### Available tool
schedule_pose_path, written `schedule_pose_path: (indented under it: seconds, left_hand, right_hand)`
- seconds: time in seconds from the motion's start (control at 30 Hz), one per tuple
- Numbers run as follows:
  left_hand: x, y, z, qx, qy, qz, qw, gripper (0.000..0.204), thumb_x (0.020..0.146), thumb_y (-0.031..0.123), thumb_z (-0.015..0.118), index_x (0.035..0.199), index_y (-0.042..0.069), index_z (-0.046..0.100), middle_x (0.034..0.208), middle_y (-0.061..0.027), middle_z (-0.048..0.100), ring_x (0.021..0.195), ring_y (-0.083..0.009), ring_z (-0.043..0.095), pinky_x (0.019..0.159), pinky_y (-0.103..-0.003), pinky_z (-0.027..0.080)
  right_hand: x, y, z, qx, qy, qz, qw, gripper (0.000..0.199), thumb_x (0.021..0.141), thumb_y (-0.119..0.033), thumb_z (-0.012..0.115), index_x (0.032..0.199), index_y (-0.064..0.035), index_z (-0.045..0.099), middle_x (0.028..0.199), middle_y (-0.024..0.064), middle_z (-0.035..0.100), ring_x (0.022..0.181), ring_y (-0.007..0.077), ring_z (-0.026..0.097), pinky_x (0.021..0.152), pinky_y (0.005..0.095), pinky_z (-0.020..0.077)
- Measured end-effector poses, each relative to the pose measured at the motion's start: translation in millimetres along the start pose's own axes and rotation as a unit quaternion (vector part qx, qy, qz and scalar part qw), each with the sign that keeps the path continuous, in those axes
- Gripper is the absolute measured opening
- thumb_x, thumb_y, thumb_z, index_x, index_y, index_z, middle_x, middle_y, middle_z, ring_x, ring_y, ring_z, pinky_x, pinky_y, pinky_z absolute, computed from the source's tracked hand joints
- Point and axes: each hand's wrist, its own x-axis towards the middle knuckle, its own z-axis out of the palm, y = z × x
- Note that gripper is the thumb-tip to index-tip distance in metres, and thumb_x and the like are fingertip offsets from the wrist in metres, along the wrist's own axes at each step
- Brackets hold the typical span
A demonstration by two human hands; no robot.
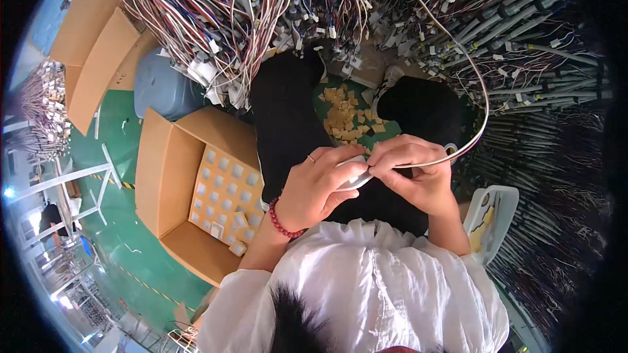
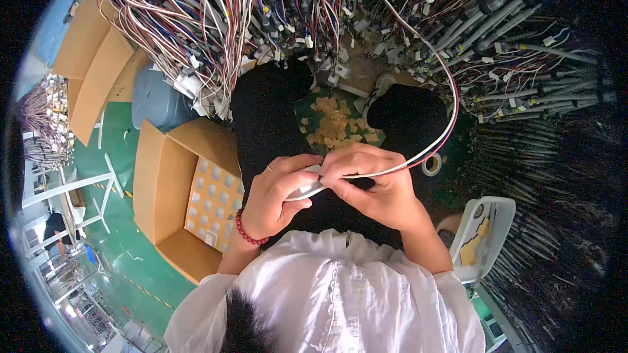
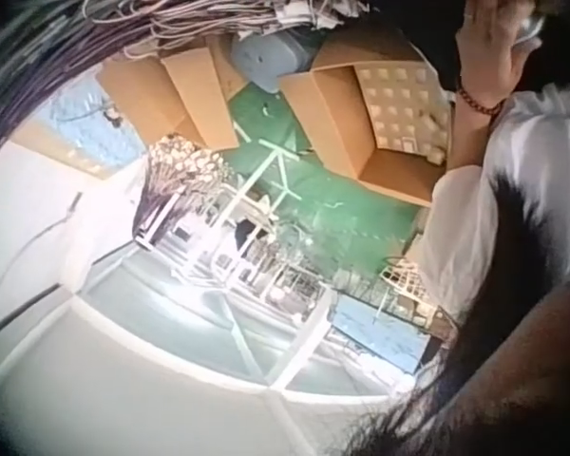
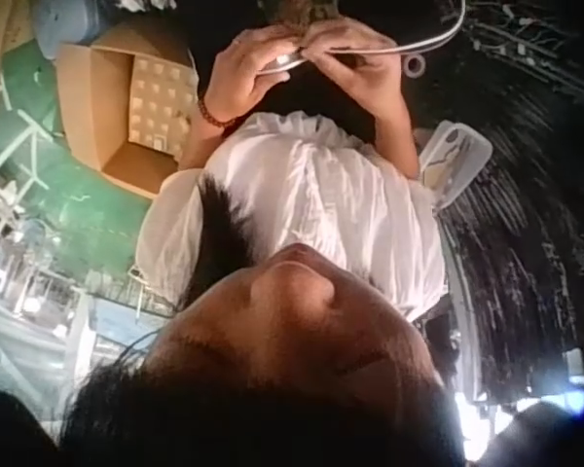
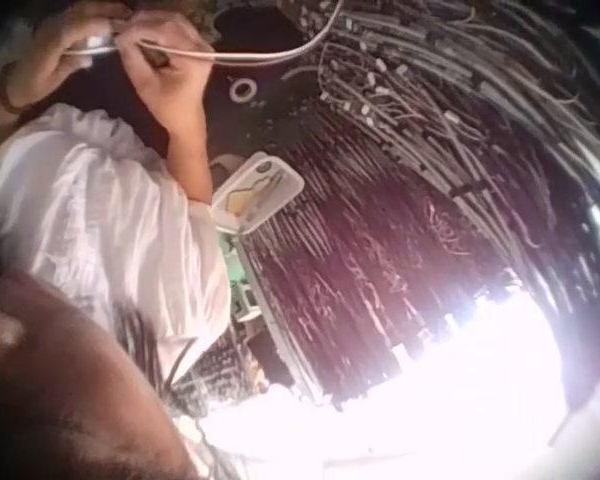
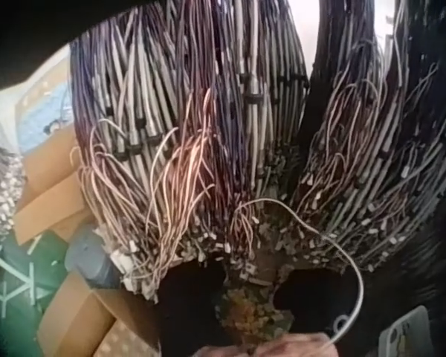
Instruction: Wrapping electrical tape around wire harness components in a factory.
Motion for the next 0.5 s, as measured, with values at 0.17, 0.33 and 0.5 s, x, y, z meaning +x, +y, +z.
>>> schedule_pose_path:
  seconds: [0.17, 0.33, 0.5]
  left_hand:
    - [-7, -1, 5, -0.07, 0.004, -0.042, 0.997, 0.041, 0.082, 0.015, 0.066, 0.117, 0.005, 0.047, 0.113, -0.0136, 0.059, 0.093, -0.0342, 0.06, 0.076, -0.039, 0.051]
    - [-12, 1, 7, -0.139, 0.004, -0.104, 0.985, 0.042, 0.085, 0.018, 0.064, 0.118, 0.003, 0.043, 0.108, -0.016, 0.06, 0.091, -0.0347, 0.061, 0.076, -0.038, 0.051]
    - [-16, 0, 22, -0.301, 0.119, -0.109, 0.94, 0.031, 0.091, 0.018, 0.06, 0.109, 0.001, 0.04, 0.105, -0.0205, 0.059, 0.088, -0.0267, 0.061, 0.079, -0.035, 0.049]
  right_hand:
    - [-1, 3, 5, 0.015, 0.033, 0.025, 0.999, 0.014, 0.072, 0.007, 0.068, 0.082, -0.0019, 0.065, 0.085, 0.0104, 0.067, 0.082, 0.0216, 0.065, 0.074, 0.0302, 0.0506]
    - [-6, 7, 6, 0.029, 0.054, 0.045, 0.997, 0.013, 0.071, 0.007, 0.069, 0.081, -0.0014, 0.066, 0.082, 0.0101, 0.067, 0.08, 0.0214, 0.065, 0.074, 0.0304, 0.0507]
    - [-4, -1, 2, -0.013, -0.019, 0.066, 0.998, 0.013, 0.072, 0.005, 0.071, 0.083, 0.0007, 0.067, 0.081, 0.009, 0.067, 0.078, 0.0206, 0.065, 0.072, 0.0309, 0.0508]
